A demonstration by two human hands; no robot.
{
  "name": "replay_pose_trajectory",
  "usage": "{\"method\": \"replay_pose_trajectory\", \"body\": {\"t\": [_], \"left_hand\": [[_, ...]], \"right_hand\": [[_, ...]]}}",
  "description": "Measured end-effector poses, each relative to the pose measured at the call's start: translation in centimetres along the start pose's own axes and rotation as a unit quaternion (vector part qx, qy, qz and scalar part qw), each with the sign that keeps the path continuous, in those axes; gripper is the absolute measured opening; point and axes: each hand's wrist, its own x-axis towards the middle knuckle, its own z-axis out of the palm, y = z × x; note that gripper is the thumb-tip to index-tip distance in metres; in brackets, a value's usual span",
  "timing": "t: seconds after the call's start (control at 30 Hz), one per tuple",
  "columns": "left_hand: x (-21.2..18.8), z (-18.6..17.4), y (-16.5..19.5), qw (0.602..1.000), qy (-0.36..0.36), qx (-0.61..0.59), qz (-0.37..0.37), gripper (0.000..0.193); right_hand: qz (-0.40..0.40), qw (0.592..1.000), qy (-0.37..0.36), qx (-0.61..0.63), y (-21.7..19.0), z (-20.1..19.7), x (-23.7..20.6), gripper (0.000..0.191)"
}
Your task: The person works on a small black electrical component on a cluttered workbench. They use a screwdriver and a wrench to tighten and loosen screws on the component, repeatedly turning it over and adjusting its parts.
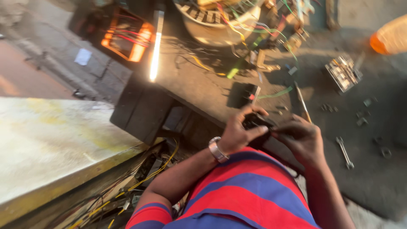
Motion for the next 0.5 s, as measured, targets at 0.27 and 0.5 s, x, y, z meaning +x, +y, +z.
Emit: {"method": "replay_pose_trajectory", "body": {"t": [0.27,0.5], "left_hand": [[-0.6,-0.1,-1.0,0.999,-0.021,0.004,0.045,0.036],[-1.4,1.9,-2.4,0.995,-0.021,-0.088,-0.029,0.034]], "right_hand": [[0.112,0.962,-0.05,0.243,2.2,-0.6,0.1,0.025],[0.146,0.96,-0.049,0.235,2.7,-1.6,-1.2,0.034]]}}
